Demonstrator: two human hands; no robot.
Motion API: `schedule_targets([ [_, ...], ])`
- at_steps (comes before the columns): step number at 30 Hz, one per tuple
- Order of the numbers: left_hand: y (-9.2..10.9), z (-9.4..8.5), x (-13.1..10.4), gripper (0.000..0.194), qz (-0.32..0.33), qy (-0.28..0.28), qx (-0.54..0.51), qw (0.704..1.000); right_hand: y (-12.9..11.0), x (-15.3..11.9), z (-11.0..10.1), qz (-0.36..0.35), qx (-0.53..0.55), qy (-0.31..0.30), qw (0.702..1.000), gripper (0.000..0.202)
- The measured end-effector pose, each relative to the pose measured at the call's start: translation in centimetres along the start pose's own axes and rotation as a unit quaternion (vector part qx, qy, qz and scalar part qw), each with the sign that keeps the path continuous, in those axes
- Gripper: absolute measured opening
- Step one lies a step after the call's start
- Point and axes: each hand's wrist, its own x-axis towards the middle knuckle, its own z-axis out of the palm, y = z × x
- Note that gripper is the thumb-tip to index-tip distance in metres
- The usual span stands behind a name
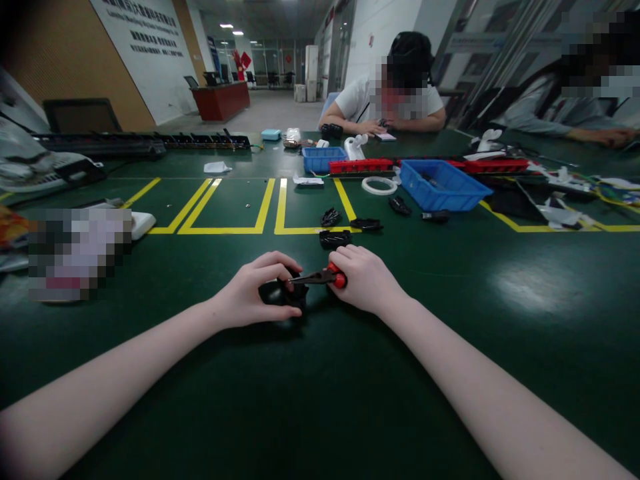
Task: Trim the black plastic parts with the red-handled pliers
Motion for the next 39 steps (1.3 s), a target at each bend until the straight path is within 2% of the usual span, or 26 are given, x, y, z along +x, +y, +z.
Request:
schedule_targets([
  [13, -0.26, 0.24, 0.00, 0.031, 0.005, 0.011, -0.015, 1.000, -0.35, -0.01, -0.19, -0.024, -0.053, 0.004, 0.998, 0.005],
  [21, -0.26, 0.18, -0.02, 0.031, -0.002, -0.001, -0.013, 1.000, -0.39, 0.07, -0.14, -0.026, -0.059, -0.008, 0.998, 0.005],
  [39, -0.52, 0.44, -0.17, 0.034, 0.006, 0.028, -0.007, 1.000, -0.42, 0.28, -0.05, -0.018, -0.064, -0.017, 0.998, 0.005],
])
